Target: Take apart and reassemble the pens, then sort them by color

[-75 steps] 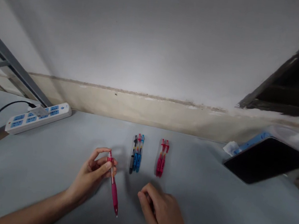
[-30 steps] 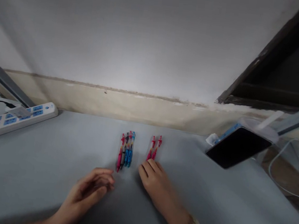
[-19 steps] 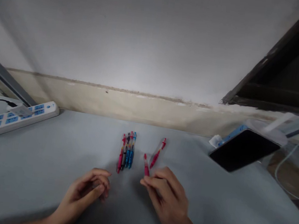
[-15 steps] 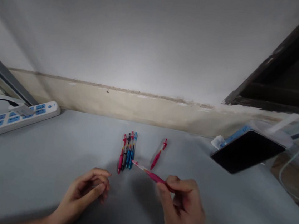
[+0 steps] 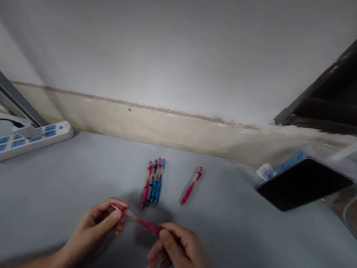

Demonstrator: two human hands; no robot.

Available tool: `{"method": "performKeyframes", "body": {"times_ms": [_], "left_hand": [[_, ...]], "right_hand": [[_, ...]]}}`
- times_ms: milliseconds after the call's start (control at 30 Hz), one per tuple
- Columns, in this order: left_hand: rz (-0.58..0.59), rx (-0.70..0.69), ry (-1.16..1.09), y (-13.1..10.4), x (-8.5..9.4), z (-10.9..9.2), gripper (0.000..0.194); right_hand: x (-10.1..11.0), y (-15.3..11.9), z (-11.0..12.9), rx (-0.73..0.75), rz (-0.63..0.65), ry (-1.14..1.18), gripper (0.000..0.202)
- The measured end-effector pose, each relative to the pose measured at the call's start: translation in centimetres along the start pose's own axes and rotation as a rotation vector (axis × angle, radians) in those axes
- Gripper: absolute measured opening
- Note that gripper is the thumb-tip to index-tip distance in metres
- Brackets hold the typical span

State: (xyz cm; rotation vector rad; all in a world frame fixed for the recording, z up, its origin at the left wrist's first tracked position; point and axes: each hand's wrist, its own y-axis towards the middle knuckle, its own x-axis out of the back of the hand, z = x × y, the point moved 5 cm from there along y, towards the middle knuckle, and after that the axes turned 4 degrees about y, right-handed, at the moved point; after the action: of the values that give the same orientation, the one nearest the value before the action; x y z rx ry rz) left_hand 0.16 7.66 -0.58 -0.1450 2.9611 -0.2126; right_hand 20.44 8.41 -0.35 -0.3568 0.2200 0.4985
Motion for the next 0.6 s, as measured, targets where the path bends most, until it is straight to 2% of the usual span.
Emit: {"method": "performKeyframes", "body": {"times_ms": [200, 300, 367, 433, 533, 600], "left_hand": [[0.036, -0.001, -0.006, -0.3, -0.3, -0.2, 0.033], [0.055, 0.054, -0.026, -0.7, -0.6, 0.0, 0.04], [0.059, 0.08, -0.033, -0.8, -0.7, 0.0, 0.044], [0.048, 0.08, -0.034, -0.8, -0.7, 0.0, 0.042], [0.029, 0.053, -0.055, -0.8, -0.5, 0.0, 0.036], [0.025, 0.034, -0.073, -0.8, -0.3, 0.1, 0.031]], "right_hand": [[0.2, 0.0, 0.0, 0.094, -0.004, -0.195, 0.033], [0.8, 0.0, 0.5, 0.215, -0.123, -0.326, 0.016], [1.0, 0.0, 0.6, 0.238, -0.18, -0.362, 0.013], [0.9, 0.2, 0.2, 0.165, -0.153, -0.276, 0.02], [0.2, 0.3, -0.4, -0.024, -0.024, -0.07, 0.04], [0.0, 0.2, -0.3, -0.086, 0.011, -0.033, 0.051]]}}
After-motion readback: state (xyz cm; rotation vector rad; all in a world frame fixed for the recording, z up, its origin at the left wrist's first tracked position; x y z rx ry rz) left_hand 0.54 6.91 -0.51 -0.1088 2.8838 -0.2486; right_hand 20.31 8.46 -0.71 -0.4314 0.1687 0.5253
